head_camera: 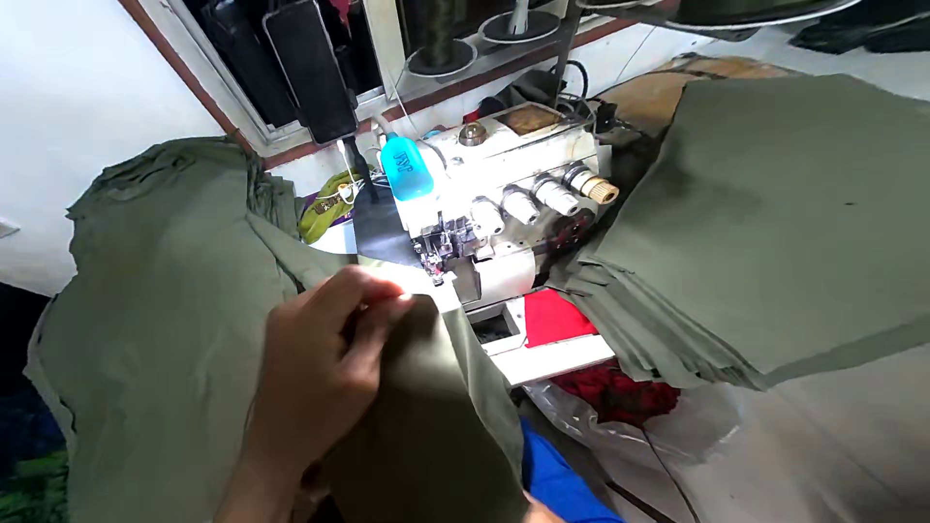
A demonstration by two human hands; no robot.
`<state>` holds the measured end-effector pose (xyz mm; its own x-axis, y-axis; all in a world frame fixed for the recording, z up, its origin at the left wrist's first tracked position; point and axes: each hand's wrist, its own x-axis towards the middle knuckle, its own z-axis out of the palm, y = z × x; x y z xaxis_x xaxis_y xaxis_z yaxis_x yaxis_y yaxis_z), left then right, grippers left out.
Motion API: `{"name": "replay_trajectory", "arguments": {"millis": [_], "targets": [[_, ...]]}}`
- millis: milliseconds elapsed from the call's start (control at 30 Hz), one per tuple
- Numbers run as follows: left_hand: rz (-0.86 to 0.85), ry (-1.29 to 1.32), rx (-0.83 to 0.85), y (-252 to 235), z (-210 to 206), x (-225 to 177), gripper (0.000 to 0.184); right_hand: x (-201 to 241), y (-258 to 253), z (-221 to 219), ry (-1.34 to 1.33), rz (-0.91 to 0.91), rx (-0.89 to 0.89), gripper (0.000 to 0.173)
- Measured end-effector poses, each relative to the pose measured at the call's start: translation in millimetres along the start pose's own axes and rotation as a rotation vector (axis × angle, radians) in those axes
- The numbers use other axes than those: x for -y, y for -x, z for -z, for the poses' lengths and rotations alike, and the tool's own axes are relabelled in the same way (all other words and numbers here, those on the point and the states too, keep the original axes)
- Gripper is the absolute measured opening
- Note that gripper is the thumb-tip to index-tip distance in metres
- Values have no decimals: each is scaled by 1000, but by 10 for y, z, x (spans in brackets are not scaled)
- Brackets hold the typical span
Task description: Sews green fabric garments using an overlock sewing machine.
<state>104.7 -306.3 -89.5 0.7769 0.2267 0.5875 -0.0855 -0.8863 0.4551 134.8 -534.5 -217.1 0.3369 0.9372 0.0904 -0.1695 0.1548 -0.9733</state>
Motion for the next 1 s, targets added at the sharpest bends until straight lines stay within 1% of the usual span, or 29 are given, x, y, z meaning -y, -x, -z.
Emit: {"name": "replay_trajectory", "arguments": {"millis": [33, 67, 100, 133, 200, 233, 267, 300, 333, 367, 400, 433, 500, 600, 667, 733, 867, 1000], "targets": [[2, -9, 36, -78, -127, 136, 7, 5, -44, 45, 148, -80, -78, 32], [38, 13, 75, -105, -293, 302, 5, -4, -81, 117, 319, -167, -193, 42], [92, 48, 101, -90, -469, 477, 3, -26, -126, 203, 481, -223, -342, 52], [157, 69, 120, -50, -622, 620, 4, -54, -186, 292, 617, -225, -500, 55], [290, 96, 133, 53, -813, 765, 8, -104, -367, 461, 781, -148, -765, 51], [319, 111, 110, 86, -863, 791, 7, -107, -490, 531, 782, -129, -815, 48], [328, 130, 88, 111, -894, 796, 7, -70, -615, 582, 697, -171, -784, 46], [339, 150, 78, 132, -907, 788, 7, -16, -743, 637, 530, -261, -678, 47], [355, 170, 79, 148, -903, 770, 7, 18, -883, 688, 314, -315, -564, 48], [372, 188, 79, 169, -887, 744, 7, 31, -1014, 695, 113, -289, -494, 43], [387, 202, 72, 207, -860, 701, 8, 29, -1115, 676, -18, -234, -467, 35], [395, 215, 63, 263, -818, 639, 10, 31, -1186, 641, -74, -186, -481, 27], [364, 267, 29, 389, -698, 437, 11, 31, -1224, 579, -47, -126, -542, 17], [158, 357, 8, 438, -516, 118, 11, 36, -1123, 504, 0, 8, -573, 10], [80, 288, -22, 417, -534, 74, 12, 51, -1065, 449, 43, 91, -577, 6], [105, 196, -55, 429, -623, 153, 8, 93, -1024, 416, 99, 93, -553, 13], [135, 100, -92, 453, -620, 144, 4, 179, -917, 362, 68, 77, -462, 13], [140, 70, -79, 468, -567, 100, 4, 204, -864, 317, 57, 105, -419, 16]]}}
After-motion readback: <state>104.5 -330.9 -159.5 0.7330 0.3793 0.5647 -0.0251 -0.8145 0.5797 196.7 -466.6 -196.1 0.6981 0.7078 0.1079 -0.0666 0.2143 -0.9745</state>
